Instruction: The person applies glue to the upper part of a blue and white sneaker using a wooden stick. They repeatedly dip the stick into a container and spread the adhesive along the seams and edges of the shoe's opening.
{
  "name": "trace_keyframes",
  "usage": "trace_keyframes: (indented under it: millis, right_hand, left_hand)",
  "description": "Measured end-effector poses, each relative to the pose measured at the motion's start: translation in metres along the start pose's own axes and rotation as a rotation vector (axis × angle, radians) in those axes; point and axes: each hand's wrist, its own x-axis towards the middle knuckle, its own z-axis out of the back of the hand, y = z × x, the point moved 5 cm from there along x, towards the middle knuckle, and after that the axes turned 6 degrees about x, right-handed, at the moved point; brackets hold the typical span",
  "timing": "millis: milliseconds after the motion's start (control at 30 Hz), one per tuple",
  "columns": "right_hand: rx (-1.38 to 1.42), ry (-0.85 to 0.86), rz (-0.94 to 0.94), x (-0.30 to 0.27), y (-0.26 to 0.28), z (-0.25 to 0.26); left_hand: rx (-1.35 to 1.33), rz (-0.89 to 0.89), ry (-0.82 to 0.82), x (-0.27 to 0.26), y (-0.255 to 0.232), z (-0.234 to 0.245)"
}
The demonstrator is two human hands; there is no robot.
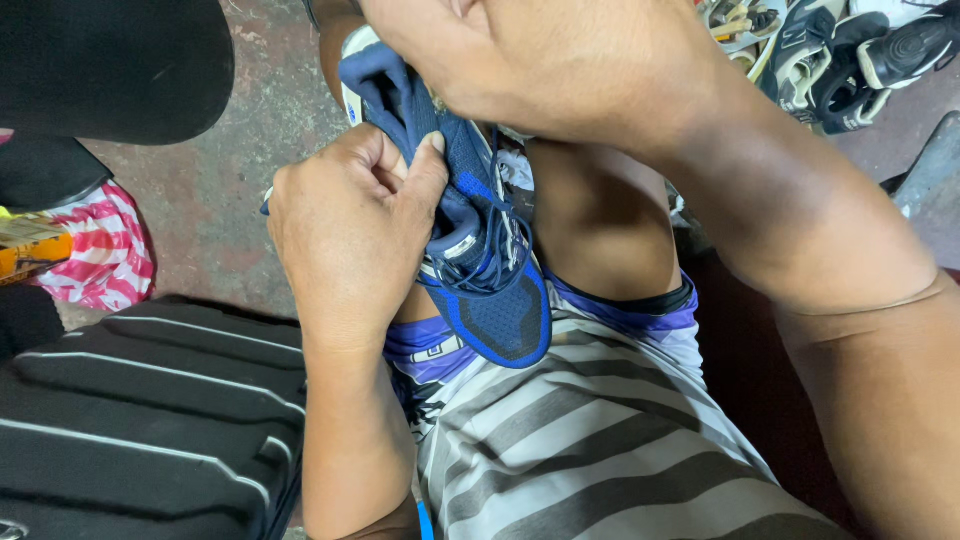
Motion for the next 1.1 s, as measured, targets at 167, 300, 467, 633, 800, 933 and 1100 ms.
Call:
trace_keyframes:
  millis: [167,300,467,633,800,933,1100]
  right_hand:
    - [0.031,-0.02,-0.018,0.004,0.007,0.003]
    - [-0.091,-0.03,0.023,0.003,0.015,0.004]
    - [-0.341,-0.112,0.21,-0.007,0.032,0.006]
    - [-0.47,-0.06,0.272,-0.012,0.043,0.006]
    - [-0.245,-0.077,0.159,-0.013,0.048,0.012]
    - [-0.121,-0.065,0.103,-0.029,0.051,0.028]
    - [-0.046,-0.098,0.06,-0.053,0.042,0.037]
  left_hand:
    - [0.004,0.015,0.01,0.002,0.0,0.0]
    - [-0.006,0.03,0.016,0.002,0.001,0.0]
    - [-0.025,0.006,0.015,0.001,0.001,-0.001]
    - [-0.037,0.0,0.011,0.002,0.004,0.0]
    - [-0.072,0.023,0.027,0.002,0.007,0.001]
    - [-0.079,0.018,0.032,0.001,0.008,0.002]
    - [-0.097,0.002,0.017,0.001,0.008,0.004]
